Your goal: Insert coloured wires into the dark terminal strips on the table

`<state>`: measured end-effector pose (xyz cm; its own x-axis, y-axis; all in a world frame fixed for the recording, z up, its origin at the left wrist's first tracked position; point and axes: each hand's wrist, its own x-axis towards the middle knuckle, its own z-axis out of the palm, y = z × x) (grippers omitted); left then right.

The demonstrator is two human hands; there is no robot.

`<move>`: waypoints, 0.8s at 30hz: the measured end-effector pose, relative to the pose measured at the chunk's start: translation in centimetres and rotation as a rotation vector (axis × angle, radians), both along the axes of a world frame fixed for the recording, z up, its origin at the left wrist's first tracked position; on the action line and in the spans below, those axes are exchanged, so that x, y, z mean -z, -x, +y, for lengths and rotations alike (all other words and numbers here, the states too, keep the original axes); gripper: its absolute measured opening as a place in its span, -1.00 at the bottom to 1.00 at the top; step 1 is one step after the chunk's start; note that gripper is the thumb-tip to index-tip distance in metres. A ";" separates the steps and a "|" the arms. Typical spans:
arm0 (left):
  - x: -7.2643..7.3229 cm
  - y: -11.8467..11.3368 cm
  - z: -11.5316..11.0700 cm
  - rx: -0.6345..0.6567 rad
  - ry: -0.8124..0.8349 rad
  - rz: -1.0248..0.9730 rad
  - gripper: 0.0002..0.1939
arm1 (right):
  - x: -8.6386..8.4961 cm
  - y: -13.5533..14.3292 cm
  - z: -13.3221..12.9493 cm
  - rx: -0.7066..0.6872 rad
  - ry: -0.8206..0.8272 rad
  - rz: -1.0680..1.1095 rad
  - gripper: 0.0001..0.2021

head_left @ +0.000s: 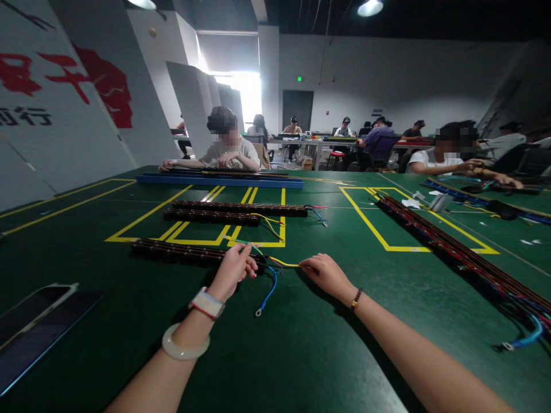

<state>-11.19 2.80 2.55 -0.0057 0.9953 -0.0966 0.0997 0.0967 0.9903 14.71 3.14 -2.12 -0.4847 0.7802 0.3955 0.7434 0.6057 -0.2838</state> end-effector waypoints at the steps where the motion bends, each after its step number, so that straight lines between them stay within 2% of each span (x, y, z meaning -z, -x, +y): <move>1: 0.1 -0.2 -0.1 0.005 -0.074 0.068 -0.70 | 0.0 0.0 0.0 -0.002 -0.003 0.000 -0.83; 4: 0.3 -1.1 -0.8 0.084 -0.261 0.328 -0.62 | 0.0 0.1 0.0 -0.005 -0.007 -0.002 -0.83; 9: 0.8 -2.5 -2.2 0.327 -0.462 0.809 -0.68 | 0.0 0.1 0.0 0.009 -0.002 0.006 -0.84; 13: 1.3 -3.3 -2.6 0.413 -0.518 0.989 -0.67 | 0.0 0.1 0.0 0.012 0.018 0.024 -0.85; 18: 0.7 -3.5 -3.1 0.329 -0.451 1.114 -0.65 | -0.6 0.3 -0.3 0.052 0.071 0.045 -0.81; 21: 0.4 -3.5 -3.3 0.269 -0.378 1.182 -0.56 | -1.0 0.9 -0.7 0.082 0.096 0.060 -0.67; 24: 0.4 -3.6 -3.4 0.226 -0.282 1.150 -0.56 | -1.1 1.6 -0.9 0.098 0.140 0.050 -0.57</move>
